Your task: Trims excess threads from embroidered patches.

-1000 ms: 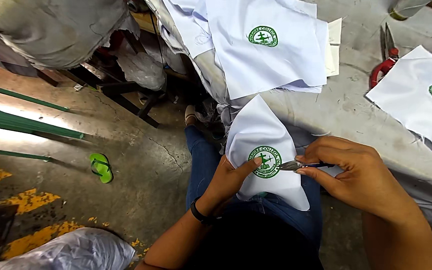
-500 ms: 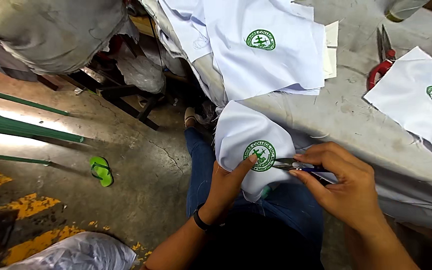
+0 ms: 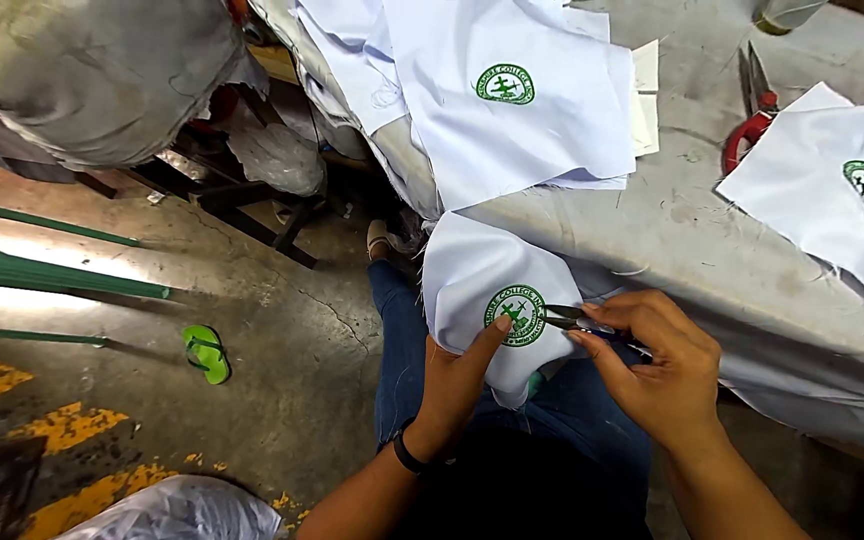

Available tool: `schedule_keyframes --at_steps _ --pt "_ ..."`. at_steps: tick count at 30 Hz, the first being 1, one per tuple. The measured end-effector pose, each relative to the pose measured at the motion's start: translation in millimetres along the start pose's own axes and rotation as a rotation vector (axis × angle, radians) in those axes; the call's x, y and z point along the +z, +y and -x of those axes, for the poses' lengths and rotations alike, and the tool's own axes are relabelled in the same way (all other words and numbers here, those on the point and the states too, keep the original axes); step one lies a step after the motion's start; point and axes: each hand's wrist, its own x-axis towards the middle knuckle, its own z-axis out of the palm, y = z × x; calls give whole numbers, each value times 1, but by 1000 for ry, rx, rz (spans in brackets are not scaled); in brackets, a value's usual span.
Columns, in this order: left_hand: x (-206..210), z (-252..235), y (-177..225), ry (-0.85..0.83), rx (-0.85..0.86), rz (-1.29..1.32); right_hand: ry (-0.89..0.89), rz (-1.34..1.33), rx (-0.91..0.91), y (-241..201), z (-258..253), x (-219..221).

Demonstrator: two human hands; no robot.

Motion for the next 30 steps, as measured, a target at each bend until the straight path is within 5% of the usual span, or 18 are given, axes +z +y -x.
schedule_keyframes --at_steps 20,30 --pt "2 2 -4 38 104 -34 19 -42 33 -3 3 6" --pt "13 10 -4 125 8 95 213 -81 51 -11 15 35"
